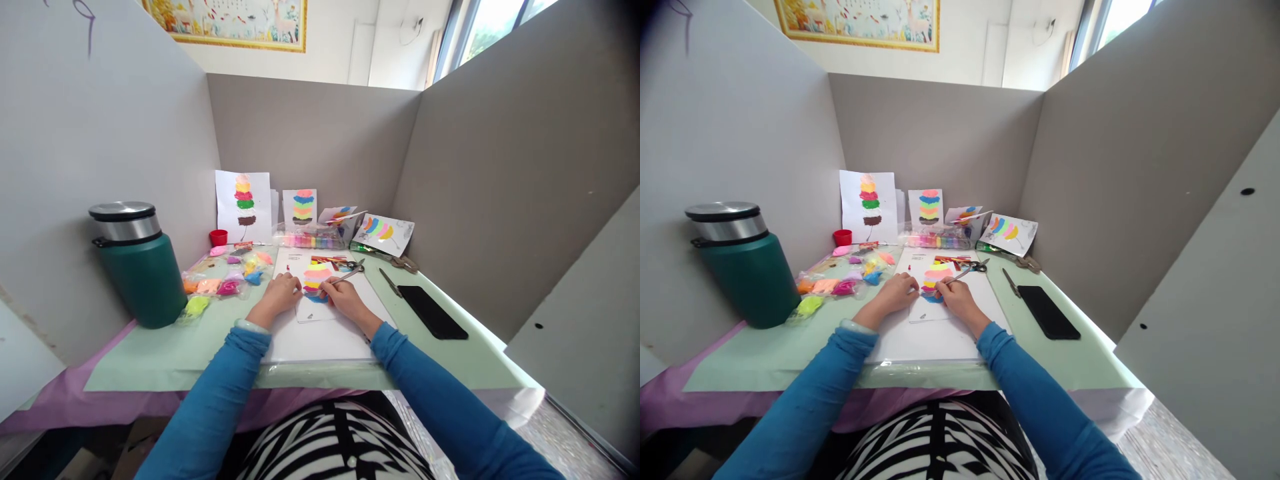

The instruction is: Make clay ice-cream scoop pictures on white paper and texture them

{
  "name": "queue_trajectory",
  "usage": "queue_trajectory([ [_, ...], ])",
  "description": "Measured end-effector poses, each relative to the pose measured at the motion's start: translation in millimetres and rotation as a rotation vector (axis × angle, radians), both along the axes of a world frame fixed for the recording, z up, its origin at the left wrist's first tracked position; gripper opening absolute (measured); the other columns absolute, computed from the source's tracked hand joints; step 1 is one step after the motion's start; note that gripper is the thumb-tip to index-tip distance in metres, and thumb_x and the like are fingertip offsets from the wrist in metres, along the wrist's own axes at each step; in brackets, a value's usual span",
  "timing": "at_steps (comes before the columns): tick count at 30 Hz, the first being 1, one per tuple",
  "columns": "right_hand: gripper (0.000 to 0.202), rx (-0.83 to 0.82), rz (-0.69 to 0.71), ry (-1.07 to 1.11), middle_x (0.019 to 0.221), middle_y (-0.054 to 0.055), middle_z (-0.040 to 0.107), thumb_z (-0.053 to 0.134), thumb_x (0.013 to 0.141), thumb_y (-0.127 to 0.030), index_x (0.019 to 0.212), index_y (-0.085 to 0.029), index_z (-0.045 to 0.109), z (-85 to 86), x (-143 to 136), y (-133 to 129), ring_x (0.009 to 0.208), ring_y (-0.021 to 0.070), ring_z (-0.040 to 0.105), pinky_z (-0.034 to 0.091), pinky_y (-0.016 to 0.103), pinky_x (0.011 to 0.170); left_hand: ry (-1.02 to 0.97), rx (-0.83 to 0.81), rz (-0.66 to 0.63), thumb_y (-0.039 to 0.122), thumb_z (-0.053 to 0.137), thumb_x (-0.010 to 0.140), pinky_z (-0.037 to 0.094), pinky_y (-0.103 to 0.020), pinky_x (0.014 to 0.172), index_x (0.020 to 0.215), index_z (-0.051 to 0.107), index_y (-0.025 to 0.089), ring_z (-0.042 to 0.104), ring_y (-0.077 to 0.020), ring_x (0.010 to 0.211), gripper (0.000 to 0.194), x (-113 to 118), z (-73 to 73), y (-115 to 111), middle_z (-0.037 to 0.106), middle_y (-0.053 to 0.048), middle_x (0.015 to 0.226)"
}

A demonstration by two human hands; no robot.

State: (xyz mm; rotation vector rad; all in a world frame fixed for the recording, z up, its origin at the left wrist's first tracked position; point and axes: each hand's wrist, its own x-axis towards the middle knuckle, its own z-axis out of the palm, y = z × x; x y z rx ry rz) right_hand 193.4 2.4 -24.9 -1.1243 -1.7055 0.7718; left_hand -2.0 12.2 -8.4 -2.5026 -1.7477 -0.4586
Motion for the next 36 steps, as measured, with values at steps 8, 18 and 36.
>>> queue_trajectory([
  [8, 0.026, -0.052, -0.072, 0.064, 0.057, 0.002, 0.062, 0.050, 0.076, -0.031, 0.055, -0.017, 0.059, 0.2, 10.7, 3.4, 0.047, 0.0113, 0.050, 0.040, 0.025, 0.053, -0.004, -0.004, -0.013, 0.026, 0.052, 0.084, 0.045, -0.035, 0.093, 0.098, 0.070, 0.018, 0.059, -0.0240, 0.101, 0.023, -1.1, -0.9, 1.2, 0.066, -0.010, 0.106],
  [18, 0.024, -0.036, -0.128, 0.070, 0.051, 0.001, 0.058, 0.050, 0.071, -0.031, 0.054, -0.017, 0.059, -1.2, 32.2, 5.5, 0.046, 0.0115, 0.048, 0.037, 0.025, 0.050, -0.002, 0.007, -0.021, 0.026, 0.052, 0.085, 0.046, -0.035, 0.090, 0.099, 0.070, 0.020, 0.059, -0.0250, 0.102, 0.024, -2.3, -2.2, 1.2, 0.066, -0.010, 0.105],
  [36, 0.022, -0.056, -0.083, 0.122, 0.051, 0.000, 0.057, 0.051, 0.072, -0.031, 0.056, -0.017, 0.058, -5.4, 23.9, 10.6, 0.045, 0.0110, 0.048, 0.036, 0.024, 0.048, -0.006, 0.010, -0.018, 0.026, 0.052, 0.085, 0.045, -0.036, 0.092, 0.099, 0.070, 0.019, 0.059, -0.0244, 0.102, 0.024, -1.2, -1.0, -0.8, 0.066, -0.010, 0.107],
])
